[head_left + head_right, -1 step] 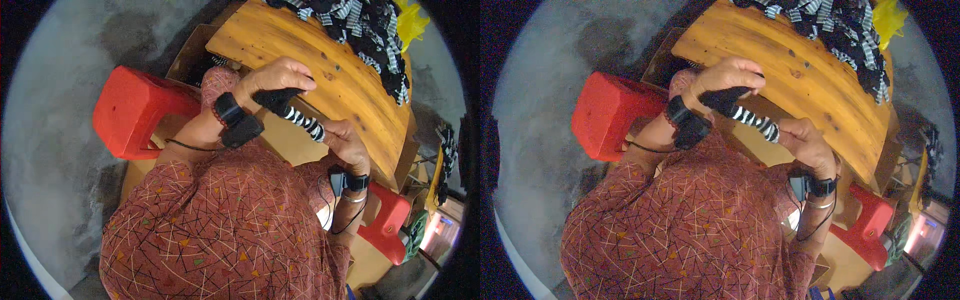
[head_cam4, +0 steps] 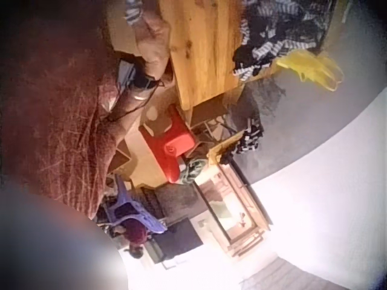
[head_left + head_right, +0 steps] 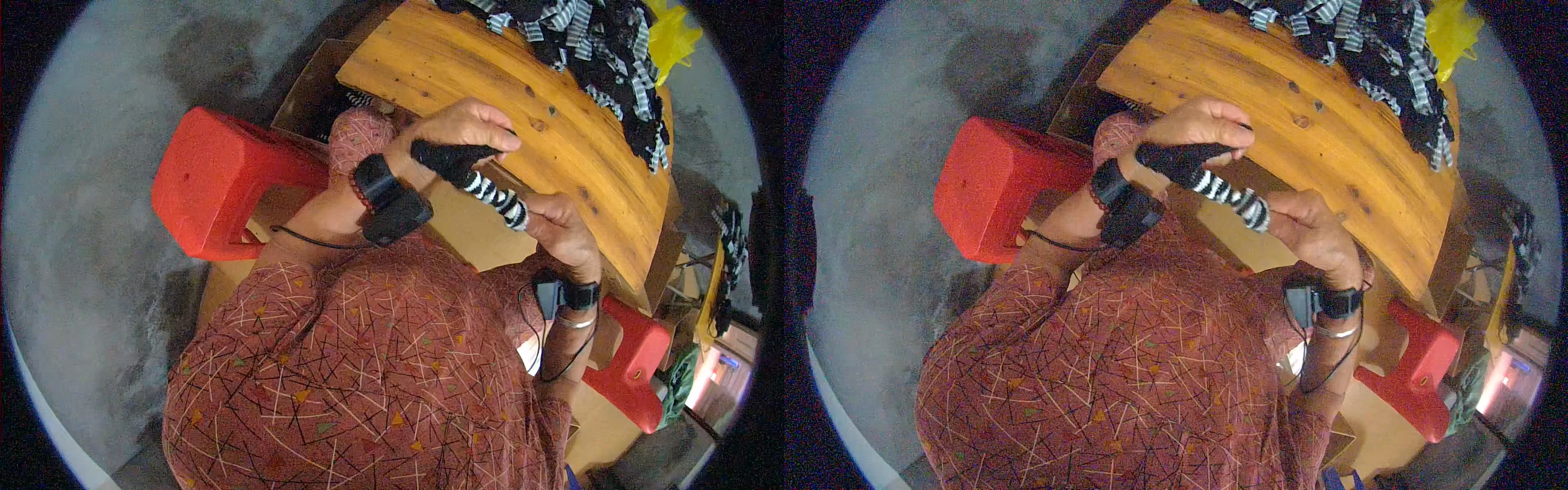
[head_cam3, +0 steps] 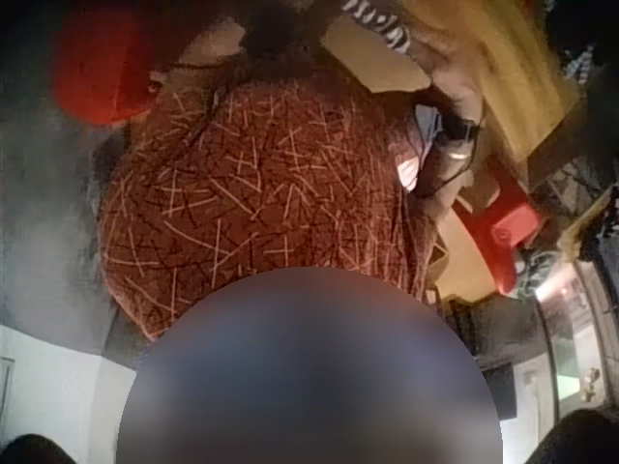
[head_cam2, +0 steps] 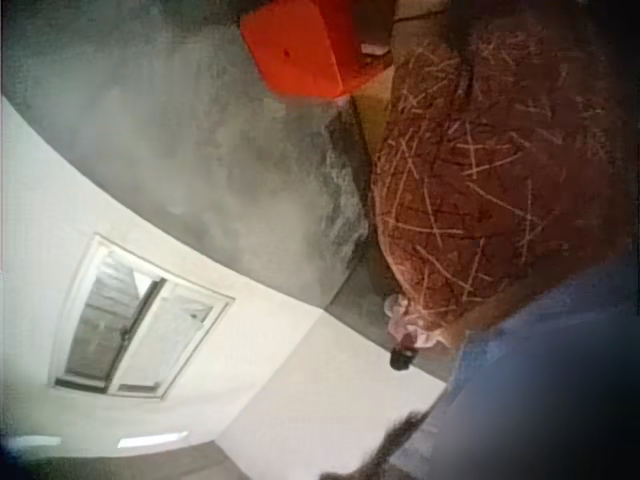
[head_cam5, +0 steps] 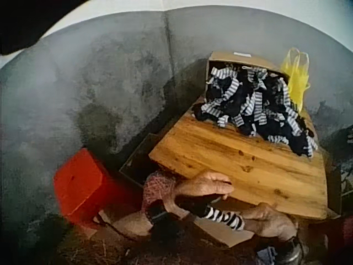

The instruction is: Wrapping a black fabric piece around a striped textile component to assemble a soft good.

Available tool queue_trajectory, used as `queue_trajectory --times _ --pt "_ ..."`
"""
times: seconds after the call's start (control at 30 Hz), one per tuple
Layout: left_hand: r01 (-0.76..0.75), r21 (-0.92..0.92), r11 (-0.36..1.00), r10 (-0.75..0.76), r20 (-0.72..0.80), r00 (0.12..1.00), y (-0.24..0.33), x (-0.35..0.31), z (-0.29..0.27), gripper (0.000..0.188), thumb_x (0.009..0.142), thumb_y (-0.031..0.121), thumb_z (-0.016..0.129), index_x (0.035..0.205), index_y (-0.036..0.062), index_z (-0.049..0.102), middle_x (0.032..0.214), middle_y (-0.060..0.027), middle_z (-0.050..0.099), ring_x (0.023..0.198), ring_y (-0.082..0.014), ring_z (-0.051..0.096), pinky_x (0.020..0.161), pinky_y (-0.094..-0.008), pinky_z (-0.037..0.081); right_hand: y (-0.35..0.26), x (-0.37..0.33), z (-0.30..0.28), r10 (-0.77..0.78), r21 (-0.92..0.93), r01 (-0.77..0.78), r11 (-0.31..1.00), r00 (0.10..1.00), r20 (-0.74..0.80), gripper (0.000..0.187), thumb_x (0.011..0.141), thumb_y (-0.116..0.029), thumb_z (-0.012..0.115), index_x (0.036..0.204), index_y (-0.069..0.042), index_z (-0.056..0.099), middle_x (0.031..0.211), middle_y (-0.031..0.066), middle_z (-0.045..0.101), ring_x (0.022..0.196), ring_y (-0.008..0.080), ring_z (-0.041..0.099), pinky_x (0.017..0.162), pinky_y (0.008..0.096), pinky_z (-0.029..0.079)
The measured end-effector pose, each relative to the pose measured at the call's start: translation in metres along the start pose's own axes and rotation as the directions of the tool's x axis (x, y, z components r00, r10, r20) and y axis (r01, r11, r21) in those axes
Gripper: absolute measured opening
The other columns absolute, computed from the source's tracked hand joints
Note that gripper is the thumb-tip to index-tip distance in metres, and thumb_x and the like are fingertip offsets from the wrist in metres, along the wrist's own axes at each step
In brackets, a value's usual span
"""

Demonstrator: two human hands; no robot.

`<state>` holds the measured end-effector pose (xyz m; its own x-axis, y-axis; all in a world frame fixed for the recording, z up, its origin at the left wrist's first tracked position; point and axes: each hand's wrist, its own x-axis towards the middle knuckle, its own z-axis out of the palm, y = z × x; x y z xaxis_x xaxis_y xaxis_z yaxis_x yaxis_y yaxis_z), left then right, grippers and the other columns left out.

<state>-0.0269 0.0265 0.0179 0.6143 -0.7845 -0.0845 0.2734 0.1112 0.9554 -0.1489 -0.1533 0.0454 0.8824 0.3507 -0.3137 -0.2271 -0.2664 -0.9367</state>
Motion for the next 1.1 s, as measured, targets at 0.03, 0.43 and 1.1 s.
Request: queue_trajectory --times 0.03,0.43,1.1 --pt "0.119 -0.119 0.986 -0.111 0.073 0.991 -0.005 0.000 0.001 0.019 0.079 0.021 0.061 0.069 0.0047 0.056 0.056 0.0017 0.049 0.045 -0.0048 0.041 0.040 -0.0196 0.028 -0.002 0.004 0.005 -0.033 0.115 0.028 0.993 0.998 0.044 0.013 0.085 -0.011 0.056 0.086 0.001 0.061 0.066 -0.0025 0.054 0.058 0.0062 0.049 0.050 0.0221 0.039" --pt "-0.422 0.182 0.888 0.455 -0.479 0.751 0.029 -0.018 -0.028 0.025 0.082 0.022 0.057 0.092 -0.0003 0.061 0.087 -0.0096 0.063 0.085 -0.0156 0.058 0.078 -0.0306 0.045 0.054 0.022 0.030 -0.123 0.587 0.155 0.794 0.988 -0.093 0.031 0.085 -0.031 0.056 0.077 -0.001 0.058 0.048 -0.0008 0.042 0.040 0.0062 0.034 0.041 0.0215 0.026" --pt "-0.379 -0.038 0.924 0.328 -0.428 0.842 -0.001 -0.001 -0.001 0.015 0.080 0.016 0.064 0.087 0.0026 0.062 0.073 -0.0026 0.060 0.059 -0.0066 0.054 0.050 -0.0180 0.041 0.055 0.023 0.051 -0.201 -0.010 0.258 0.966 0.728 -0.655 0.019 0.088 -0.022 0.054 0.085 -0.003 0.058 0.057 -0.0030 0.047 0.046 0.0032 0.038 0.039 0.0175 0.027"
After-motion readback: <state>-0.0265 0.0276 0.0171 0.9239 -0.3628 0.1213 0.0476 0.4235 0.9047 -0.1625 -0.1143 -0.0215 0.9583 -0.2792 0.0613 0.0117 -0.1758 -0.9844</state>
